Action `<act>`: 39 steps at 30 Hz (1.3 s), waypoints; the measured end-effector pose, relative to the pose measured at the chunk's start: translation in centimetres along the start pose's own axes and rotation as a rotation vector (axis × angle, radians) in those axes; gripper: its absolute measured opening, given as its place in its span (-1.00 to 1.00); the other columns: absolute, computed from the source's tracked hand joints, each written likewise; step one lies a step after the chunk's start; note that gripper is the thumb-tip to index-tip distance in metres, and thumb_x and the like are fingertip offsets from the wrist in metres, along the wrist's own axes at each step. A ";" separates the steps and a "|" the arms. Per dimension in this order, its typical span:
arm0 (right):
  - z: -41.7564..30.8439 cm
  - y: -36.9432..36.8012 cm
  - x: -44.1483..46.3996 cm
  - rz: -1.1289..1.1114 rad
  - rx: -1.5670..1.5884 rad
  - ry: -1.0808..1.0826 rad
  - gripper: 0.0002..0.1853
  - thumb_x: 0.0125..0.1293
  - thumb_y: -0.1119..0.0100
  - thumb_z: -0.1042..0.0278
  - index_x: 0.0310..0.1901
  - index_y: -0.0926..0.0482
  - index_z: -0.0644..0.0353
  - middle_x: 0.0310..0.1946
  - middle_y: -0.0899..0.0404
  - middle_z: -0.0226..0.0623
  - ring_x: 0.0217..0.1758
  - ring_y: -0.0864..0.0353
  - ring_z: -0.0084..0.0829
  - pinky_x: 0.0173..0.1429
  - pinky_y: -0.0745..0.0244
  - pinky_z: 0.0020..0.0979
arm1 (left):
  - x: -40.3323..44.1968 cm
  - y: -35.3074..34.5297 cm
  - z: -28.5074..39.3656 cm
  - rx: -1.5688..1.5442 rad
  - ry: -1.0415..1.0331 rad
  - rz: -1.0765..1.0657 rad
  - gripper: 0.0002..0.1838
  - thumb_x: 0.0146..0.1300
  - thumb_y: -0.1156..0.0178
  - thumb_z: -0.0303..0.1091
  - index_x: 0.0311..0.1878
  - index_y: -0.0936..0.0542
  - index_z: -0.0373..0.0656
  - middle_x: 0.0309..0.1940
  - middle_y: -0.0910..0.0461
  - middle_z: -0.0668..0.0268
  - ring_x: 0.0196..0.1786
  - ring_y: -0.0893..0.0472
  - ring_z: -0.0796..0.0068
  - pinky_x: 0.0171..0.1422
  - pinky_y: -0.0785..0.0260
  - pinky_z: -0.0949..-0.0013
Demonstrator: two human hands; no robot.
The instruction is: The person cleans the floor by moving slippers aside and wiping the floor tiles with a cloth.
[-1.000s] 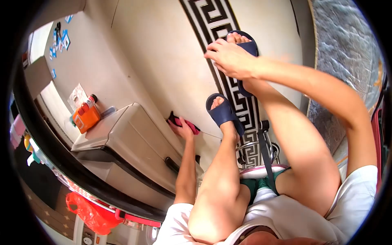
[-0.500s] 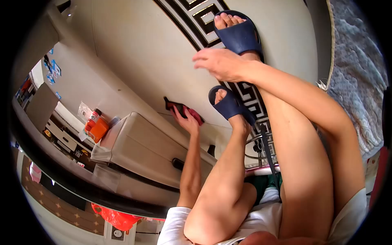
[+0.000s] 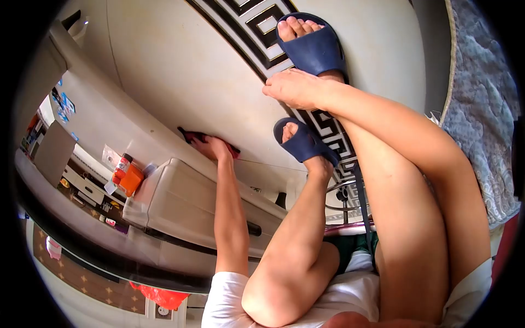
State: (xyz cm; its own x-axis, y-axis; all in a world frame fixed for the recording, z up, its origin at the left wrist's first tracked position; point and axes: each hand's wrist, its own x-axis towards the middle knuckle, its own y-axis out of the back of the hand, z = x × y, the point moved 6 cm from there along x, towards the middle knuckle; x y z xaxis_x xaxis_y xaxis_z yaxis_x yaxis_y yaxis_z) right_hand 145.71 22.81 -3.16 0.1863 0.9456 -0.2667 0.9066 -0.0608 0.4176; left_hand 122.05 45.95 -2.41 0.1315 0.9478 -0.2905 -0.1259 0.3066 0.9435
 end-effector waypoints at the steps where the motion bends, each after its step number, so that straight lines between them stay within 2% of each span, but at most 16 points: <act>1: -0.1 0.0 0.1 0.035 0.010 0.022 -0.89 0.16 -0.07 0.50 -0.30 -0.56 0.27 -0.31 -0.63 0.00 -0.15 -0.66 0.04 -0.08 -0.58 -0.07 | 0.4 0.1 0.7 0.126 -0.009 0.024 -0.41 0.39 0.18 -0.37 0.44 -0.14 -0.42 0.50 -0.03 -0.12 0.51 -0.10 -0.06 0.59 0.07 0.08; 4: 0.0 0.2 0.0 0.012 0.027 -0.004 -0.89 0.16 -0.07 0.50 -0.28 -0.56 0.27 -0.30 -0.63 0.02 -0.15 -0.66 0.05 -0.09 -0.58 -0.07 | -1.1 -0.7 -1.0 0.108 -0.207 0.017 -0.41 0.37 0.16 -0.41 0.44 -0.16 -0.41 0.49 -0.04 -0.13 0.52 -0.09 -0.05 0.61 0.10 0.07; 5: 0.1 0.0 0.1 0.042 0.037 -0.002 -0.89 0.16 -0.08 0.51 -0.29 -0.55 0.27 -0.31 -0.62 0.05 -0.15 -0.66 0.06 -0.10 -0.57 -0.06 | -3.2 -1.3 -2.3 0.028 -0.175 -0.006 -0.40 0.36 0.15 -0.43 0.46 -0.14 -0.39 0.50 -0.02 -0.14 0.53 -0.07 -0.07 0.61 0.13 0.08; 8: 0.2 0.2 0.2 0.019 0.041 -0.015 -0.90 0.16 -0.08 0.50 -0.30 -0.55 0.28 -0.31 -0.62 0.06 -0.16 -0.66 0.07 -0.11 -0.57 -0.05 | -5.4 -2.0 -4.9 0.157 -0.110 -0.087 -0.39 0.39 0.15 -0.40 0.48 -0.09 -0.36 0.52 0.03 -0.12 0.54 -0.06 -0.05 0.61 0.13 0.11; 11: 0.1 0.1 0.3 -0.005 0.010 0.006 -0.90 0.15 -0.07 0.52 -0.30 -0.54 0.29 -0.32 -0.62 0.06 -0.17 -0.66 0.07 -0.12 -0.57 -0.06 | -0.9 -2.2 -4.0 -0.057 0.098 -0.046 -0.39 0.40 0.16 -0.37 0.49 -0.09 -0.33 0.52 0.02 -0.10 0.53 -0.07 -0.04 0.61 0.11 0.12; 12: 0.2 0.1 0.2 0.045 0.044 0.008 -0.90 0.11 -0.09 0.56 -0.31 -0.53 0.30 -0.33 -0.62 0.06 -0.18 -0.66 0.08 -0.11 -0.57 -0.06 | 0.0 -1.8 -2.3 -0.005 0.099 -0.039 -0.39 0.40 0.15 -0.37 0.49 -0.10 -0.33 0.52 0.02 -0.10 0.53 -0.08 -0.04 0.61 0.11 0.12; 14: 0.2 -0.2 0.3 -0.076 0.033 -0.038 -0.80 0.12 -0.08 0.59 -0.18 -0.51 0.28 -0.30 -0.57 -0.05 -0.10 -0.61 0.04 -0.05 -0.54 -0.07 | 1.0 -1.1 -0.4 0.097 0.083 -0.024 -0.38 0.39 0.12 -0.37 0.48 -0.11 -0.33 0.52 0.01 -0.10 0.53 -0.08 -0.05 0.60 0.09 0.10; 15: 0.2 -0.2 0.4 -0.111 0.018 -0.050 -0.82 0.14 -0.07 0.58 -0.19 -0.50 0.28 -0.30 -0.57 -0.05 -0.11 -0.61 0.05 -0.07 -0.54 -0.06 | 0.8 -1.0 -0.6 0.103 0.045 -0.031 -0.38 0.38 0.11 -0.37 0.48 -0.11 -0.33 0.51 0.00 -0.10 0.52 -0.08 -0.06 0.60 0.09 0.10; 18: 0.4 -0.1 0.2 0.039 0.064 -0.014 -0.88 0.08 -0.10 0.60 -0.30 -0.53 0.29 -0.34 -0.62 0.05 -0.14 -0.65 0.08 -0.10 -0.57 -0.04 | -1.2 -1.5 -2.2 0.151 -0.086 -0.064 -0.37 0.37 0.07 -0.36 0.48 -0.12 -0.32 0.51 -0.01 -0.10 0.52 -0.09 -0.07 0.59 0.07 0.08; 21: 0.3 0.4 0.3 0.015 0.070 -0.021 -0.89 0.11 -0.09 0.58 -0.29 -0.53 0.29 -0.32 -0.62 0.06 -0.14 -0.65 0.09 -0.09 -0.56 -0.04 | -0.6 0.1 1.6 0.129 -0.043 -0.071 -0.36 0.35 0.03 -0.35 0.47 -0.14 -0.32 0.50 -0.03 -0.10 0.51 -0.10 -0.09 0.58 0.05 0.06; 23: 0.2 0.0 0.3 -0.013 0.059 -0.017 -0.89 0.12 -0.09 0.58 -0.29 -0.53 0.29 -0.31 -0.62 0.05 -0.14 -0.65 0.09 -0.08 -0.56 -0.03 | 2.4 -0.8 -2.0 0.168 0.056 -0.081 -0.36 0.36 0.04 -0.37 0.48 -0.11 -0.31 0.50 -0.03 -0.10 0.51 -0.10 -0.10 0.58 0.05 0.09; 26: 0.1 0.1 0.4 0.002 0.047 -0.017 -0.88 0.10 -0.09 0.60 -0.29 -0.53 0.29 -0.32 -0.62 0.04 -0.14 -0.65 0.08 -0.09 -0.56 -0.03 | 1.4 -2.7 -5.9 0.081 -0.075 -0.089 -0.35 0.34 0.05 -0.44 0.49 -0.10 -0.30 0.51 -0.04 -0.04 0.51 -0.12 -0.02 0.59 0.05 0.16; 33: 0.3 0.0 0.4 0.026 0.068 -0.025 -0.86 0.07 -0.11 0.63 -0.29 -0.52 0.30 -0.34 -0.62 0.04 -0.15 -0.65 0.08 -0.09 -0.56 -0.04 | 2.5 -0.7 -1.6 0.150 0.119 -0.120 -0.31 0.27 0.00 -0.51 0.48 -0.11 -0.30 0.50 -0.04 -0.05 0.52 -0.10 -0.04 0.59 0.05 0.15; 36: 0.5 0.3 0.5 0.047 0.078 -0.030 -0.85 0.06 -0.10 0.64 -0.29 -0.52 0.30 -0.34 -0.62 0.04 -0.15 -0.65 0.09 -0.09 -0.56 -0.04 | 1.4 -2.4 -4.5 0.186 -0.015 -0.183 -0.34 0.31 0.15 -0.58 0.50 -0.06 -0.25 0.54 0.06 0.04 0.57 0.01 0.09 0.64 0.16 0.17; 37: 0.5 0.4 0.5 0.044 0.079 -0.037 -0.84 0.05 -0.10 0.64 -0.28 -0.52 0.30 -0.34 -0.62 0.05 -0.15 -0.65 0.09 -0.09 -0.56 -0.04 | 2.0 -2.8 -5.0 0.172 -0.037 -0.174 -0.36 0.34 0.13 -0.52 0.50 -0.07 -0.23 0.55 0.07 0.07 0.57 0.03 0.11 0.63 0.13 0.18; 39: 0.2 0.0 0.3 0.028 0.091 -0.035 -0.83 0.04 -0.10 0.65 -0.28 -0.52 0.30 -0.34 -0.62 0.05 -0.15 -0.65 0.10 -0.09 -0.56 -0.04 | 5.1 -3.1 -6.8 0.114 0.059 -0.184 -0.34 0.30 0.08 -0.50 0.49 -0.10 -0.28 0.52 0.01 -0.05 0.55 -0.02 0.02 0.61 0.09 0.14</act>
State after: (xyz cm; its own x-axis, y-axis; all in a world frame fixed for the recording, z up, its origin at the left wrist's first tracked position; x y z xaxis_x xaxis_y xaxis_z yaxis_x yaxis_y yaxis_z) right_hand 145.80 23.08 -3.41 0.2237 0.9315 -0.2867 0.9313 -0.1175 0.3448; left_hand 116.44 50.41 -7.94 0.0842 0.8815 -0.4647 0.0071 0.4658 0.8849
